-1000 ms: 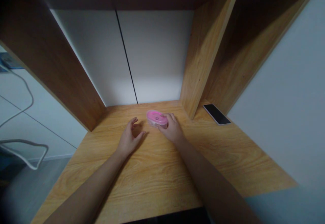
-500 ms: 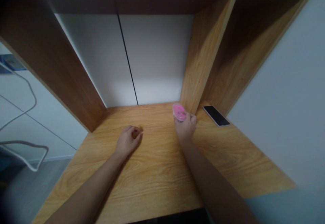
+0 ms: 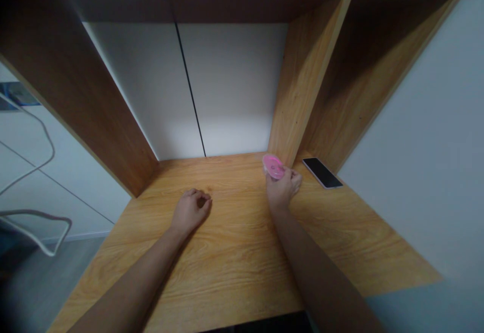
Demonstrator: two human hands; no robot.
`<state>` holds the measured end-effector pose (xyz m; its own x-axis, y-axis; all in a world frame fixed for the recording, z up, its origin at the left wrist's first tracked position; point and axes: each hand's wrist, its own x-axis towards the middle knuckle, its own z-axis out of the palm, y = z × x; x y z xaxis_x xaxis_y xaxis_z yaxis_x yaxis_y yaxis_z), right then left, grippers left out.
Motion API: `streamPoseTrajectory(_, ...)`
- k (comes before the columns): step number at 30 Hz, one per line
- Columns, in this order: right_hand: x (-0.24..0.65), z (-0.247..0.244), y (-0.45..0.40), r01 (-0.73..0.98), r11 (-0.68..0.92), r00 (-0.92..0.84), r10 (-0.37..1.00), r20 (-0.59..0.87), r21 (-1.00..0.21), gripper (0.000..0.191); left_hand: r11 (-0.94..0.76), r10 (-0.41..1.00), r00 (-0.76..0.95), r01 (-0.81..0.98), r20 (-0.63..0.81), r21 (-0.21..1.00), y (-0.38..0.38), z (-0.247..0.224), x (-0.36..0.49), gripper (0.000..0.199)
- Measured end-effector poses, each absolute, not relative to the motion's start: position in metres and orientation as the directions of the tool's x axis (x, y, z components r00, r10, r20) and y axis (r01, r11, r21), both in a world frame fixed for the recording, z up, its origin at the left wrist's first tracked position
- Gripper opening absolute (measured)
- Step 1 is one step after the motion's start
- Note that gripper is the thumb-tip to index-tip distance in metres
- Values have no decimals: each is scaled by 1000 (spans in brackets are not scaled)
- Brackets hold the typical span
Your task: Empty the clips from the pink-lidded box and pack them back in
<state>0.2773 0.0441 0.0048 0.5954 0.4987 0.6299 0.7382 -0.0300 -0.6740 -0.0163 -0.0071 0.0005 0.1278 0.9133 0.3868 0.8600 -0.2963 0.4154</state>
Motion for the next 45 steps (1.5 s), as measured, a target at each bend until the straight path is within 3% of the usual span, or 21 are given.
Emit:
streamPoseTrajectory(5,264,17,34,816,43,497,456,738,-576,44,-307,909,132,854,396,419,-7,1,-16,17)
streamPoseTrajectory(9,246,21,23,840,355,135,598,790,-411,28,-311,906,135,855,401,416,-7,1,-16,16)
streamPoseTrajectory(13,230,17,14,722,588,-286,734,616,-365,22,-314,906,138,854,401,415,-8,2,-16,16)
streamPoseTrajectory(19,228,13,10,643,667,-537,743,400,-377,28,-314,905,139,856,401,412,-8,2,-16,15)
streamPoseTrajectory(38,235,12,13,641,665,-546,746,381,-384,27,-310,909,139,855,392,415,-7,1,-17,15)
streamPoseTrajectory(41,240,14,17,675,637,-465,758,457,-371,25,-309,912,141,855,386,417,-7,1,-17,15)
streamPoseTrajectory(45,250,19,22,795,508,-220,751,623,-332,25,-310,912,137,849,387,429,-7,0,-18,15)
